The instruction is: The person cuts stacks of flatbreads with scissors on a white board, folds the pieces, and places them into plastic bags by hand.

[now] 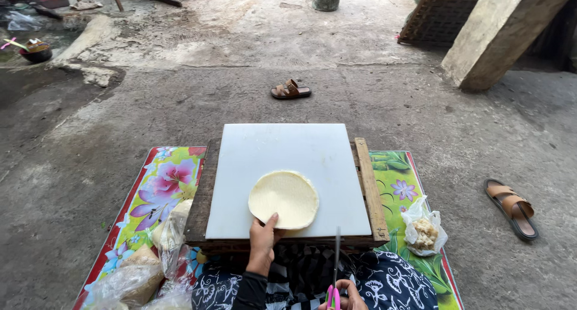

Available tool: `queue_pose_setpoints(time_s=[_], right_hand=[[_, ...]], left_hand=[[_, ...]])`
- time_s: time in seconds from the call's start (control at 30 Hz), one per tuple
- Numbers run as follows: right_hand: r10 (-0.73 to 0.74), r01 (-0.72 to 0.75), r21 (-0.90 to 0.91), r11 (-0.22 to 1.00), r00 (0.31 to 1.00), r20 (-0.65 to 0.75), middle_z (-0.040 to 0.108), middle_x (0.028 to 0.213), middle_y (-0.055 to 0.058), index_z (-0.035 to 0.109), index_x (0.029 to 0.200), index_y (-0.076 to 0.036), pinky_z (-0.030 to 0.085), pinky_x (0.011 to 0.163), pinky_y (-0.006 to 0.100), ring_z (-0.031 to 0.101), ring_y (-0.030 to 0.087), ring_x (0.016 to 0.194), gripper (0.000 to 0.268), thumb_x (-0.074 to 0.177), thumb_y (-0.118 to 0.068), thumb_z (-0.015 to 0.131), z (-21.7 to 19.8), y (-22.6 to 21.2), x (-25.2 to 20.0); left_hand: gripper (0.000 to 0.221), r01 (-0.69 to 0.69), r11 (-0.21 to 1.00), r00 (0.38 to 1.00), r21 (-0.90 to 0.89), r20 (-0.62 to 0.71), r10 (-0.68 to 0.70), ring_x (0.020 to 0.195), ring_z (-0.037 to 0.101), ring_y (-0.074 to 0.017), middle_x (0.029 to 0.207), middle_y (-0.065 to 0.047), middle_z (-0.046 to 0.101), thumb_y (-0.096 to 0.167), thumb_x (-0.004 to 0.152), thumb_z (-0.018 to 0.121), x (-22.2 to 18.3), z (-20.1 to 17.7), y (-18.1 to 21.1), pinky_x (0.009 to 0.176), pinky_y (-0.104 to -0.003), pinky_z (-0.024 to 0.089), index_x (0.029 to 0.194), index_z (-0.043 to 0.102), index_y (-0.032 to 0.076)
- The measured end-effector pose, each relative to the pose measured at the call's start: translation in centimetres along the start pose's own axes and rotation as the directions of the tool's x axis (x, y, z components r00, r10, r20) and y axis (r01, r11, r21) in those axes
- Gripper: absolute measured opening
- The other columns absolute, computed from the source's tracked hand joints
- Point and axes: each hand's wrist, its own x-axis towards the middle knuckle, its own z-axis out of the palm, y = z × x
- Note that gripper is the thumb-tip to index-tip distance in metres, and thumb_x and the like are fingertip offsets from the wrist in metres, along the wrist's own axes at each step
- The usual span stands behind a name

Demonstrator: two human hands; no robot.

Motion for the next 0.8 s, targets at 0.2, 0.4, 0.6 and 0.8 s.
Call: queue_pose_setpoints(time_s=[0.2,0.4,0.6,0.8], right_hand=[[0.090,-0.102,0.099,0.990,0.989,0.117,0.080,0.104,0.024,0.046,0.136,-0.005,0.064,0.093,0.043,0.080,0.030,0.098,0.066,0.079,-0.010,0.079,-0.8,0.0,0.5],[0.071,-0.105,0.084,0.991,0.940,0.334,0.076,0.105,0.019,0.045,0.143,-0.005,0.060,0.089,0.033,0.075,0.022,0.094,0.065,0.087,-0.012,0.078,-0.4,1.2,0.0],[-0.169,-0.074,0.422,0.904,0.843,0.510,0.073,0.097,0.018,0.042,0.143,0.008,0.057,0.076,0.027,0.070,0.018,0.081,0.071,0.095,-0.041,0.062,1.1,1.5,-1.4],[-0.058,-0.178,0.439,0.881,0.879,0.473,0.072,0.089,0.016,0.044,0.141,0.008,0.056,0.070,0.027,0.069,0.017,0.074,0.077,0.093,-0.052,0.053,1.3,1.2,-1.8]], left_hand=[[0.033,0.135,0.980,0.991,-0.148,0.003,-0.136,0.092,0.071,-0.0223,0.110,-0.010,0.071,0.017,0.091,0.071,-4.4,0.2,0.0,0.071,-0.039,0.063,0.121,0.064,0.007],[0.031,0.134,0.978,0.990,-0.162,-0.012,-0.138,0.088,0.073,-0.0218,0.102,-0.009,0.072,0.018,0.091,0.074,-4.9,-0.2,-1.5,0.069,-0.038,0.063,0.115,0.063,0.001],[0.029,0.026,0.999,1.000,-0.037,0.002,-0.026,0.080,0.074,-0.0177,0.093,-0.008,0.077,0.021,0.089,0.077,-5.4,-0.5,-2.1,0.066,-0.031,0.060,0.108,0.069,0.000],[0.026,0.026,1.000,0.999,0.012,0.036,-0.027,0.077,0.075,-0.0182,0.093,-0.011,0.077,0.018,0.089,0.077,-4.8,-0.8,-2.1,0.065,-0.029,0.060,0.107,0.072,-0.001]])
